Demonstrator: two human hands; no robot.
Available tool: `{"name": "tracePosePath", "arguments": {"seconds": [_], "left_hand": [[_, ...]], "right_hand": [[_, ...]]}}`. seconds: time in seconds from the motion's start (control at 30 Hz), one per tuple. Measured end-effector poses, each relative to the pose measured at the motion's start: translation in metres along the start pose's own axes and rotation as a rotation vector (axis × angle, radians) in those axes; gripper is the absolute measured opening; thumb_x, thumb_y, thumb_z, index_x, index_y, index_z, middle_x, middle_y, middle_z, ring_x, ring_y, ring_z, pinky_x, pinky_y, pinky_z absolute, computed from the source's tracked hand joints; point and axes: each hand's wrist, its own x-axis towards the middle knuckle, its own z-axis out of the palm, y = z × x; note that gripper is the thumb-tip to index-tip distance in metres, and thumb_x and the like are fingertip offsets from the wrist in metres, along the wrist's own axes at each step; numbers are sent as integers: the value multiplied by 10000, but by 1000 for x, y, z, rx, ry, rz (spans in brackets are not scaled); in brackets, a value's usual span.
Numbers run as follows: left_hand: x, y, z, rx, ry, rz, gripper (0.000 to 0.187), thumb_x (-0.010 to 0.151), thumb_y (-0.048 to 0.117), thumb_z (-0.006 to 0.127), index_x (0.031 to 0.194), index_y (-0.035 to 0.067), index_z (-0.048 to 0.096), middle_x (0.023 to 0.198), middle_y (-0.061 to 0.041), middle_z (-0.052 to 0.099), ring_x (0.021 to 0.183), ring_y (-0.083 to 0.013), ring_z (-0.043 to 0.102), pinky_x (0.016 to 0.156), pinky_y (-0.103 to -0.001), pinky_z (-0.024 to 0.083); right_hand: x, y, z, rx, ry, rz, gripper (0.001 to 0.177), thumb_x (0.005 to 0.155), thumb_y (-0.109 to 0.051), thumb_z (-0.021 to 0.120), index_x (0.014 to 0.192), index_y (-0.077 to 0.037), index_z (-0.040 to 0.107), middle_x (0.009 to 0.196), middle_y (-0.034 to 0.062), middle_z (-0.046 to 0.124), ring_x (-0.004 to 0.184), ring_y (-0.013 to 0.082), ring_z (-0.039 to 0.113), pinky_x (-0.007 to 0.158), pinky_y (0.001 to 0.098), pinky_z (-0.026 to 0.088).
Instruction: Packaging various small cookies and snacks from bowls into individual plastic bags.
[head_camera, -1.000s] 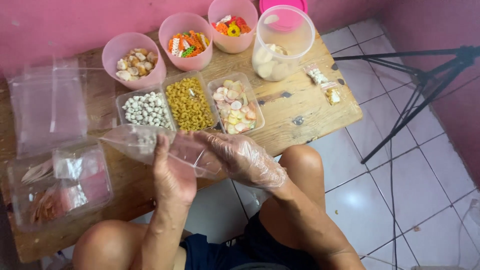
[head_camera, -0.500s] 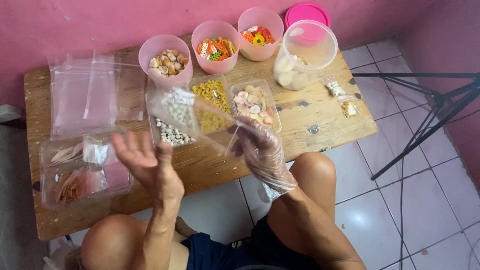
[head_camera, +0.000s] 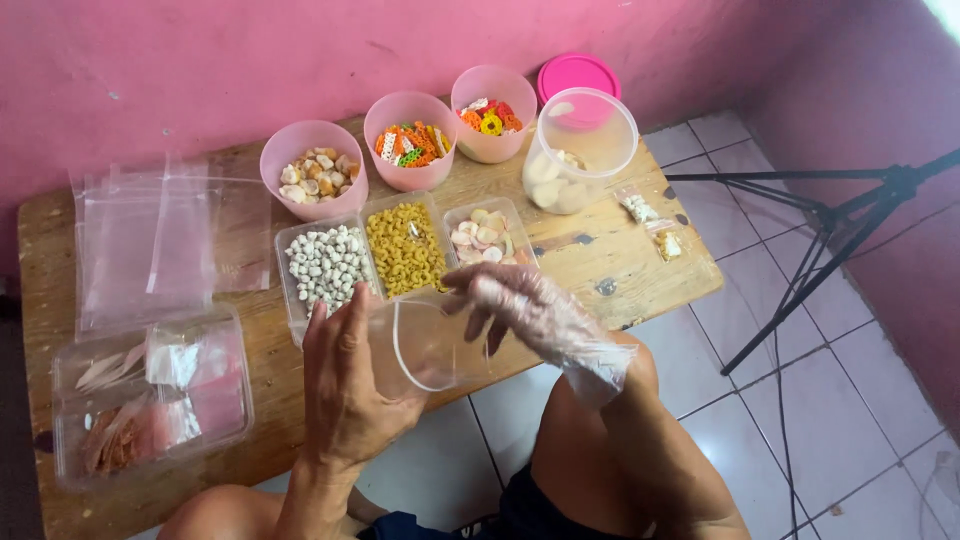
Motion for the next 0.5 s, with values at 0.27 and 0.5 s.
{"name": "tracePosePath", "arguments": {"seconds": [0.27, 0.5], "left_hand": [[5, 2, -7, -93, -85, -7, 1167, 703, 381, 816, 1583, -38, 174, 1416, -240, 498, 1255, -389, 519, 1127, -539, 402], [7, 0, 4, -85, -167, 3, 1303, 636, 441, 840, 1624, 35, 93, 1397, -208, 503, 1225, -346, 522, 1131, -548, 357]], "right_hand": [[43, -28, -97, -803, 701, -404, 236, 947, -55, 666, 1167, 12, 718, 884, 92, 751, 669, 150, 633, 572, 284, 521], [153, 9, -214, -731, 536, 207, 131, 1006, -80, 634, 984, -24, 751, 793, 71, 714, 615, 129, 646, 546, 232, 561]]}}
